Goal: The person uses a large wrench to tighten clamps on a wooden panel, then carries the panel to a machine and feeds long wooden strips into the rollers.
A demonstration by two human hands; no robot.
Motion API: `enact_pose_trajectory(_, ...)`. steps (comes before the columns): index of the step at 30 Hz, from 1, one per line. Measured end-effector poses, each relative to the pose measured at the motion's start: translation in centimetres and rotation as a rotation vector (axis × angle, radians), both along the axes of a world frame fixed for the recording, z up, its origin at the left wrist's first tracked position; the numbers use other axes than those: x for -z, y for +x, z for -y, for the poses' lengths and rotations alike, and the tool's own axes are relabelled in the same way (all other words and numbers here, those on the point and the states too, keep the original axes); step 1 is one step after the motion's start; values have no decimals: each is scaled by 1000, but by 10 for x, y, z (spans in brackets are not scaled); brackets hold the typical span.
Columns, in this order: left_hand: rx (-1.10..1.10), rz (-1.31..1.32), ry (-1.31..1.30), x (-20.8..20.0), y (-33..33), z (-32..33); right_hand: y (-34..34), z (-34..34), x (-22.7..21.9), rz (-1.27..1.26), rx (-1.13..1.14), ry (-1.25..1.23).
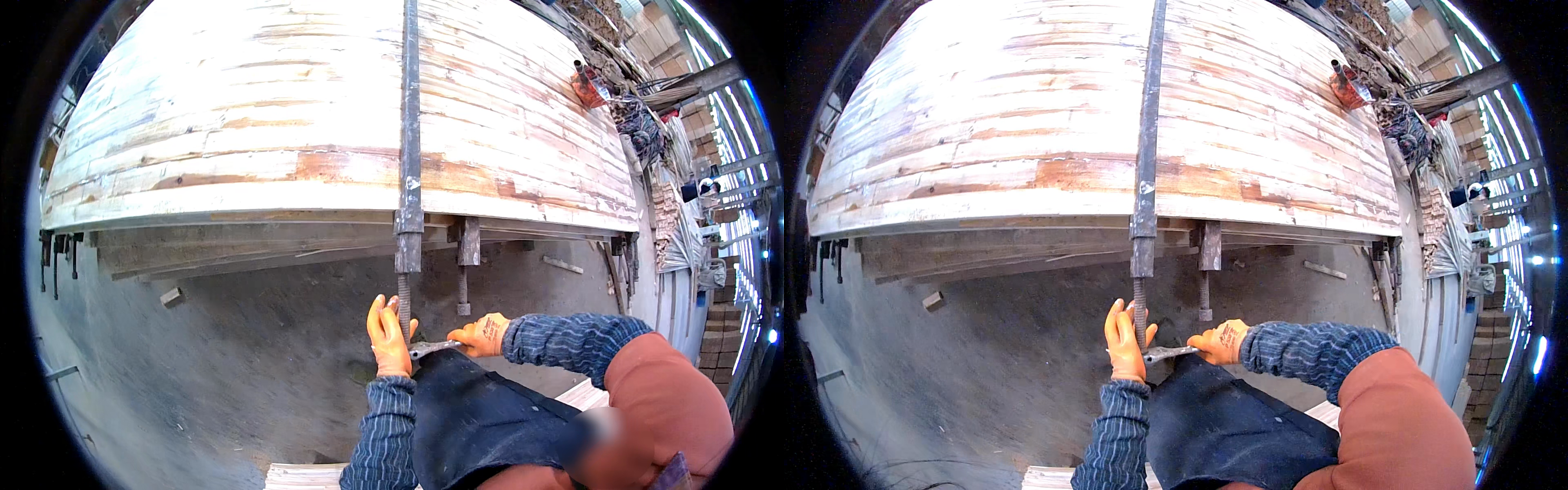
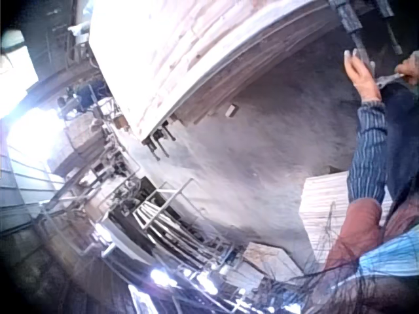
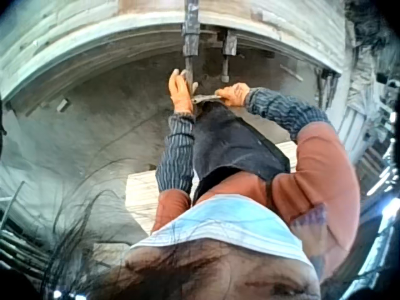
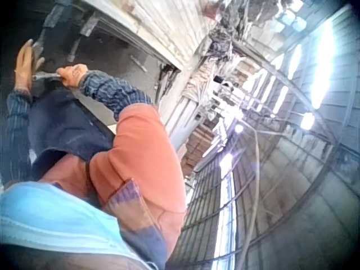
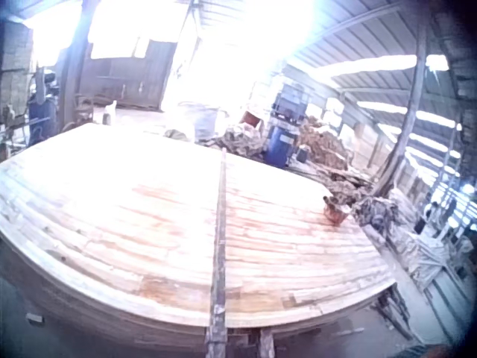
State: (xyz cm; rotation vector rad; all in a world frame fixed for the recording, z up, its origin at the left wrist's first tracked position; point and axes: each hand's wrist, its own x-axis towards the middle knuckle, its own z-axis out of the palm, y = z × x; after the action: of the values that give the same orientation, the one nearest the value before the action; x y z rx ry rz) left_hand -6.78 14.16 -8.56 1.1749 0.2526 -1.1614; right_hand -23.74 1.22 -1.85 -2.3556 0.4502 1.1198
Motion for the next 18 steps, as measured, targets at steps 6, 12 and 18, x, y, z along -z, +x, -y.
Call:
enact_pose_trajectory(6,23,218,124,-17,-4,10,-24,-5,53,193,97,162)
enact_pose_trajectory(12,61,384,258,-25,-10,14,-30,-6,113,508,71,237)
enact_pose_trajectory(18,48,588,353,-32,-21,19,-28,-6,148,531,-16,322)
